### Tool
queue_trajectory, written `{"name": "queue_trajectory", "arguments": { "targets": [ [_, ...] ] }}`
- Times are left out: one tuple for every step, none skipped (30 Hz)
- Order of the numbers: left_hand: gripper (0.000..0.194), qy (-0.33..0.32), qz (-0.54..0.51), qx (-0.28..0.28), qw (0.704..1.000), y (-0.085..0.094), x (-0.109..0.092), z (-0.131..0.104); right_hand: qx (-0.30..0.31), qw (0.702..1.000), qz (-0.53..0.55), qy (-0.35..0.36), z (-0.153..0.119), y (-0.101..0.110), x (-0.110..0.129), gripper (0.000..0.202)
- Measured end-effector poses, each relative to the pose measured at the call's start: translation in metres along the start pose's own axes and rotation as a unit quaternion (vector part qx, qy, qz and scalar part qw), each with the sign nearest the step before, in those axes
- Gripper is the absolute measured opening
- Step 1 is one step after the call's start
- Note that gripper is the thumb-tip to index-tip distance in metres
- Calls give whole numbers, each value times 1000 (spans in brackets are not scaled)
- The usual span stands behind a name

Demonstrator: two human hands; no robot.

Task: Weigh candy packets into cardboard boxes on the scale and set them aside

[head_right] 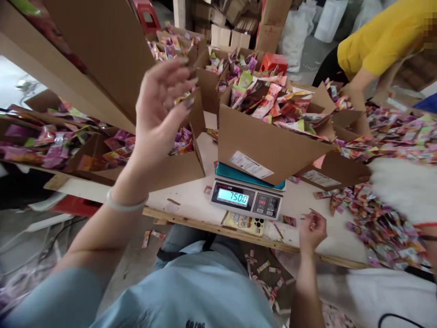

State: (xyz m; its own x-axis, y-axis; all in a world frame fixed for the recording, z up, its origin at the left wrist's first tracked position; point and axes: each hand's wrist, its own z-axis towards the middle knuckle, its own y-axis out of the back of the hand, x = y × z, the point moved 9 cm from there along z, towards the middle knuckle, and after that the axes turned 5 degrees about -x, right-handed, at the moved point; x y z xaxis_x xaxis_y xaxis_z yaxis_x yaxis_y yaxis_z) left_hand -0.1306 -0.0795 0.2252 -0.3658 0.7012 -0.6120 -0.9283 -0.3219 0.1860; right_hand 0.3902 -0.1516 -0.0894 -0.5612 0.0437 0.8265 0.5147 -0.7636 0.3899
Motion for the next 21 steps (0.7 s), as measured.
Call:
{"name": "queue_trajectory", "arguments": {
  "targets": [
    [47, 27, -8, -1, 1000, 2, 7, -21, -11, 1000, 5, 11, 10, 1, 9, 66],
    [45, 56, -13, 0, 998, 2, 16, -41, -24, 999, 9, 23, 20, 2, 19, 66],
    [46, 82, -18, 4, 996, 1, 26, -59, -37, 999, 14, 36, 32, 1, 30, 66],
    [48, 107, -20, 8, 994, -1, 36, -74, -48, 997, 20, 49, 44, -1, 41, 66],
    [49, 130, -20, 12, 991, -4, 45, -88, -55, 996, 27, 60, 56, -5, 52, 66],
    [50, 147, -20, 17, 989, -6, 53, -100, -59, 995, 36, 71, 67, -9, 63, 64],
    [49, 159, -21, 22, 987, -9, 59, -109, -61, 994, 46, 78, 76, -14, 72, 62],
    [47, 168, -21, 25, 985, -11, 63, -117, -56, 993, 47, 88, 84, -20, 80, 59],
    [46, 171, -20, 26, 985, -12, 63, -122, -44, 993, 39, 101, 89, -26, 87, 55],
    [45, 169, -17, 24, 985, -12, 61, -127, -28, 993, 26, 113, 91, -31, 91, 52],
    [45, 161, -10, 18, 987, -10, 57, -130, 4, 992, 4, 128, 89, -37, 93, 50],
    [44, 148, 4, 11, 989, -7, 50, -134, 52, 987, -29, 147, 82, -45, 92, 49],
    [44, 129, 24, 6, 991, -4, 43, -138, 117, 976, -68, 168, 71, -54, 88, 50],
    [43, 108, 48, 5, 993, -1, 35, -143, 190, 958, -107, 188, 54, -62, 80, 52],
    [42, 87, 72, 9, 994, 1, 29, -151, 261, 934, -139, 202, 33, -68, 68, 55],
    [42, 71, 93, 17, 993, 2, 25, -161, 325, 906, -174, 210, 12, -72, 54, 58],
    [42, 64, 109, 28, 992, 2, 24, -173, 373, 880, -207, 207, -8, -72, 38, 60],
    [42, 67, 120, 40, 990, 2, 27, -188, 402, 863, -235, 195, -24, -70, 22, 60],
    [42, 79, 126, 52, 988, 1, 34, -205, 420, 851, -260, 178, -36, -67, 8, 57],
    [42, 96, 130, 62, 985, 0, 43, -222, 428, 843, -282, 161, -44, -64, -3, 52],
    [41, 117, 133, 70, 982, -1, 53, -240, 433, 838, -299, 147, -48, -61, -11, 47]
  ]
}}
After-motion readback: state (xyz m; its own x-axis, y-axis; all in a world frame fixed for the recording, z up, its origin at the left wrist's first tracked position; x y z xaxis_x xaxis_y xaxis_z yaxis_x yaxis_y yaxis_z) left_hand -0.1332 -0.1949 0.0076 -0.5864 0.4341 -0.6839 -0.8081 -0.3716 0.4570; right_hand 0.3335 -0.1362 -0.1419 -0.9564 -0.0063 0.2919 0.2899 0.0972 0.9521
